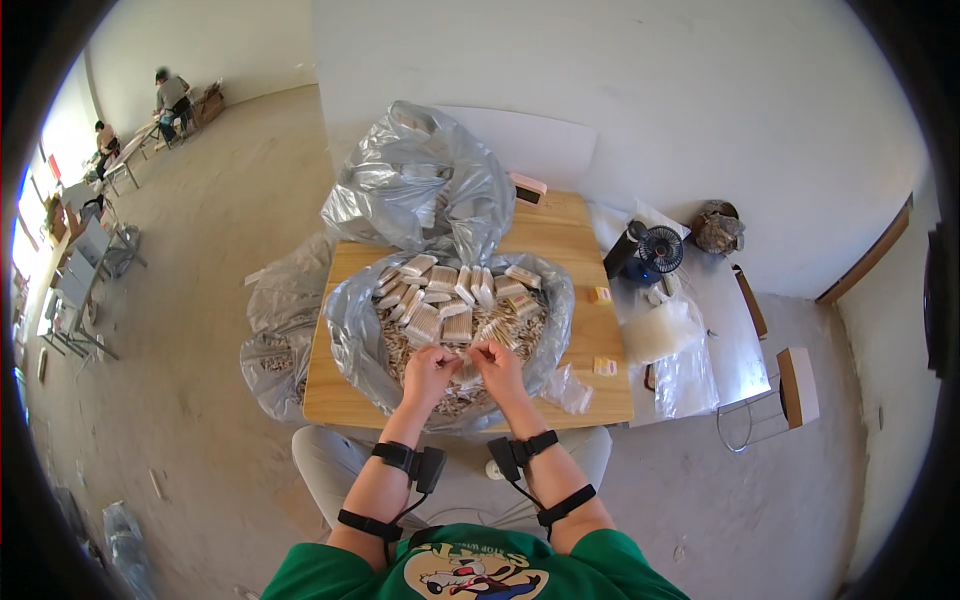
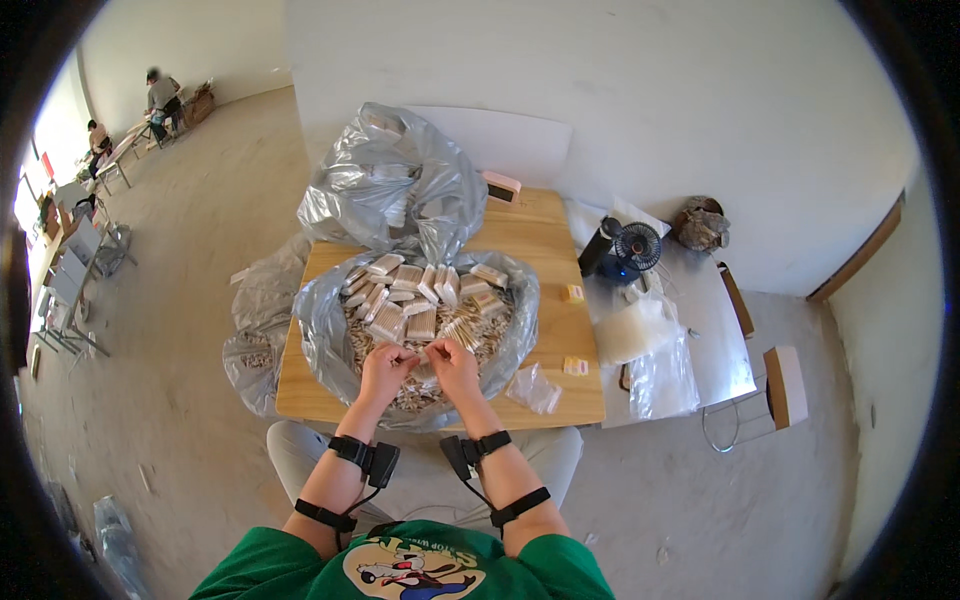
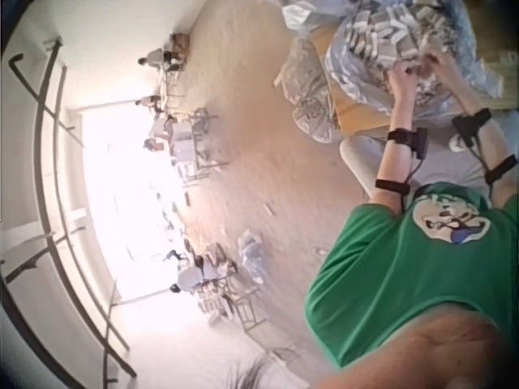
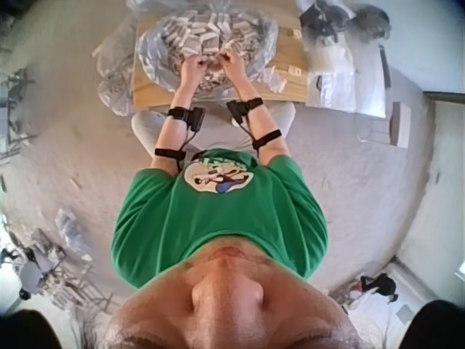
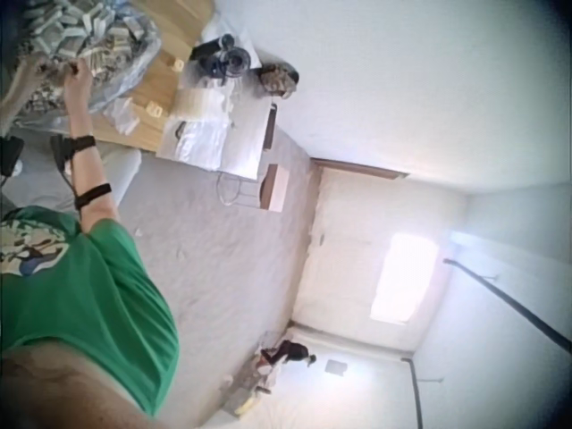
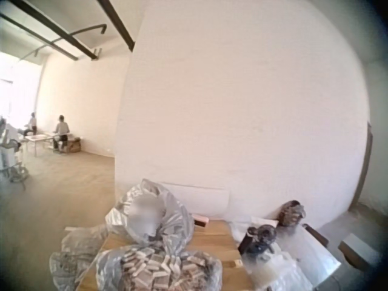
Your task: Sorting and bagging small packaged items into different piles on a table.
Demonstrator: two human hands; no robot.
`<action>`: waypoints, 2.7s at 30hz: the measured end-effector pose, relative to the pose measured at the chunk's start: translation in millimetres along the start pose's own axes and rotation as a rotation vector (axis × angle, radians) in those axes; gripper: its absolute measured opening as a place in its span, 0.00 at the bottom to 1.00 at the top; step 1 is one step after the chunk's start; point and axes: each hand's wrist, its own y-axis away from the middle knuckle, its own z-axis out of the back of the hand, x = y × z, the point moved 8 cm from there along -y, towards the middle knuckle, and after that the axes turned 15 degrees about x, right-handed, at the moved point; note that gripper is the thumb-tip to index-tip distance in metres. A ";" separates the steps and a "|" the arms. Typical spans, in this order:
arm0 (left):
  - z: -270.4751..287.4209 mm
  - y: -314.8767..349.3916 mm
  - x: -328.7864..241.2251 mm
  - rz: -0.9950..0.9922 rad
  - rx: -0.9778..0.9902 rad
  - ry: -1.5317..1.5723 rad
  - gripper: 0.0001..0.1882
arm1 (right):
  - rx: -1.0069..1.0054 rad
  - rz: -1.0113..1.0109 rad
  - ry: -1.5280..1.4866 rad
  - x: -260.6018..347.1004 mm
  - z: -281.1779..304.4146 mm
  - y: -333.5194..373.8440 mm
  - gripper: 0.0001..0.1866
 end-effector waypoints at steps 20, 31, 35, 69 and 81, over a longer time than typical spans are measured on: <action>-12.7 1.4 41.4 0.134 -0.163 0.842 0.06 | 0.013 -0.229 -0.440 -51.5 -23.7 11.5 0.18; -1.9 9.4 54.6 0.292 -0.134 0.658 0.13 | -0.259 0.010 0.178 -5.8 0.6 10.2 0.18; 11.2 10.6 74.2 0.255 -0.232 0.571 0.11 | -0.286 -0.049 0.244 -11.9 17.4 7.9 0.18; -2.2 -6.2 45.8 0.259 -0.056 0.839 0.07 | -0.139 0.084 -0.681 -48.0 44.7 40.0 0.07; -182.7 -7.0 -15.5 0.317 0.425 0.764 0.04 | -0.567 -0.127 -0.504 -160.6 239.3 144.1 0.09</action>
